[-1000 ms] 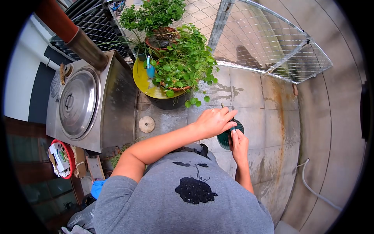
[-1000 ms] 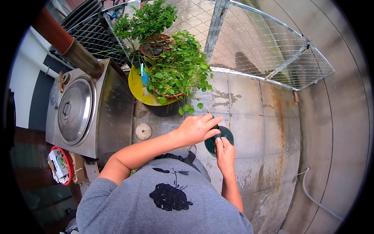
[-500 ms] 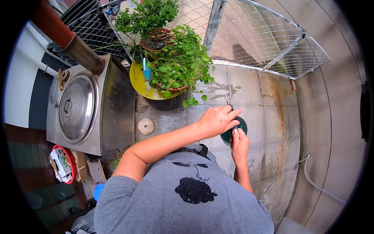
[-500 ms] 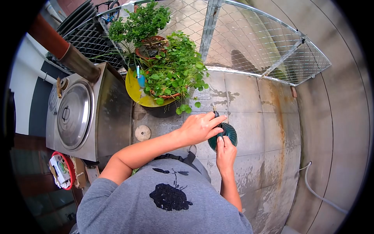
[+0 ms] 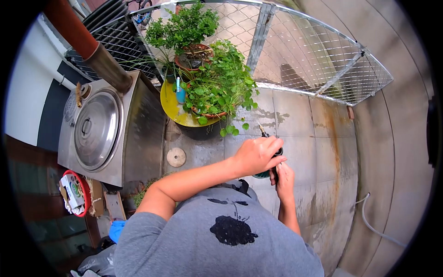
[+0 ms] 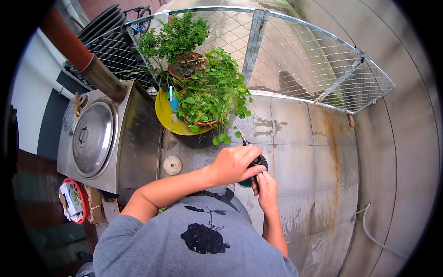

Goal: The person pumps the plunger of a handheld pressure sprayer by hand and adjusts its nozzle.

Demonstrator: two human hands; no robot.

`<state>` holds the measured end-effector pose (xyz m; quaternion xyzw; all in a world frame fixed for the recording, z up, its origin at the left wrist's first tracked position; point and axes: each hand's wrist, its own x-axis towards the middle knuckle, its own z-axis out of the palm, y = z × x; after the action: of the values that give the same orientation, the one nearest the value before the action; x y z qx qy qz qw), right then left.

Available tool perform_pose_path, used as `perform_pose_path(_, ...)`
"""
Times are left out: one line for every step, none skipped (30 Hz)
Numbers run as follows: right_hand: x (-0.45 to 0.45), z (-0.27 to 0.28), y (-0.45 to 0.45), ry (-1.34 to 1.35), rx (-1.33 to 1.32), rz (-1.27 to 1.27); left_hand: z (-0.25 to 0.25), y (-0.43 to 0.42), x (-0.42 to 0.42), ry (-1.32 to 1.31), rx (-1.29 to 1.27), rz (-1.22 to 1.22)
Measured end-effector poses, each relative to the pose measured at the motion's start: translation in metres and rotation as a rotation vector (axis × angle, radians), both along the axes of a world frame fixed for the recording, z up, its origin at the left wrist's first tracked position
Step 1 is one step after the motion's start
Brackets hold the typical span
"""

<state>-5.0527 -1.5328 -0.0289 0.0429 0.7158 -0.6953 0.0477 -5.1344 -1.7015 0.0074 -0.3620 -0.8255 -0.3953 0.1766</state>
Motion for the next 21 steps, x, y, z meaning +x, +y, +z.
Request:
perform_pose_path(-0.001,0.003,-0.003,0.031,-0.020,0.003,0.006,-0.001,0.001,0.027,0.030,0.000)
perform_pose_path(-0.002,0.005,-0.005,0.070,-0.029,0.014,0.012,-0.002,0.002,0.054,0.060,0.000)
perform_pose_path(-0.003,0.006,-0.006,0.108,-0.039,0.023,0.018,-0.004,0.003,0.081,0.058,-0.001)
perform_pose_path(-0.004,0.007,-0.008,0.147,-0.048,0.032,0.022,-0.005,0.003,0.098,0.058,0.009)
perform_pose_path(-0.005,0.008,-0.010,0.156,-0.047,0.026,0.025,-0.005,0.004,0.116,0.058,0.019)
perform_pose_path(-0.005,0.008,-0.012,0.164,-0.047,0.019,0.028,-0.006,0.005,0.133,0.058,0.028)
perform_pose_path(-0.006,0.009,-0.014,0.172,-0.047,0.013,0.031,-0.008,0.005,0.133,0.060,0.040)
perform_pose_path(-0.007,0.008,-0.014,0.181,-0.046,0.023,0.031,-0.008,0.005,0.132,0.057,0.044)
perform_pose_path(-0.007,0.005,-0.013,0.189,-0.046,0.032,0.030,-0.009,0.005,0.131,0.055,0.048)
perform_pose_path(-0.009,0.005,-0.013,0.198,-0.045,0.042,0.029,-0.010,0.004,0.129,0.053,0.051)
perform_pose_path(-0.011,0.006,-0.014,0.189,-0.044,0.049,0.028,-0.010,0.004,0.128,0.045,0.064)
perform_pose_path(-0.011,0.007,-0.014,0.177,-0.044,0.056,0.026,-0.011,0.004,0.124,0.038,0.078)
perform_pose_path(-0.011,0.007,-0.014,0.161,-0.042,0.062,0.023,-0.011,0.005,0.116,0.031,0.091)
perform_pose_path(-0.011,0.007,-0.013,0.107,-0.020,0.072,0.019,-0.011,0.005,0.088,-0.016,0.112)
perform_pose_path(-0.012,0.006,-0.011,0.051,0.003,0.080,0.014,-0.012,0.004,0.057,-0.062,0.132)
perform_pose_path(-0.013,0.006,-0.010,-0.005,0.026,0.087,0.009,-0.013,0.003,0.026,-0.109,0.149)
perform_pose_path(-0.013,0.006,-0.009,-0.051,0.057,0.082,-0.001,-0.013,0.000,-0.039,-0.142,0.143)
perform_pose_path(-0.011,0.004,-0.007,-0.095,0.080,0.078,-0.010,-0.013,0.000,-0.056,-0.156,0.133)
perform_pose_path(-0.011,0.000,-0.006,-0.134,0.102,0.074,-0.018,-0.012,-0.002,-0.068,-0.170,0.124)
perform_pose_path(-0.012,-0.003,-0.005,-0.173,0.123,0.070,-0.025,-0.012,-0.004,-0.079,-0.185,0.115)
perform_pose_path(-0.011,-0.006,-0.003,-0.188,0.132,0.055,-0.032,-0.012,-0.005,-0.103,-0.196,0.094)
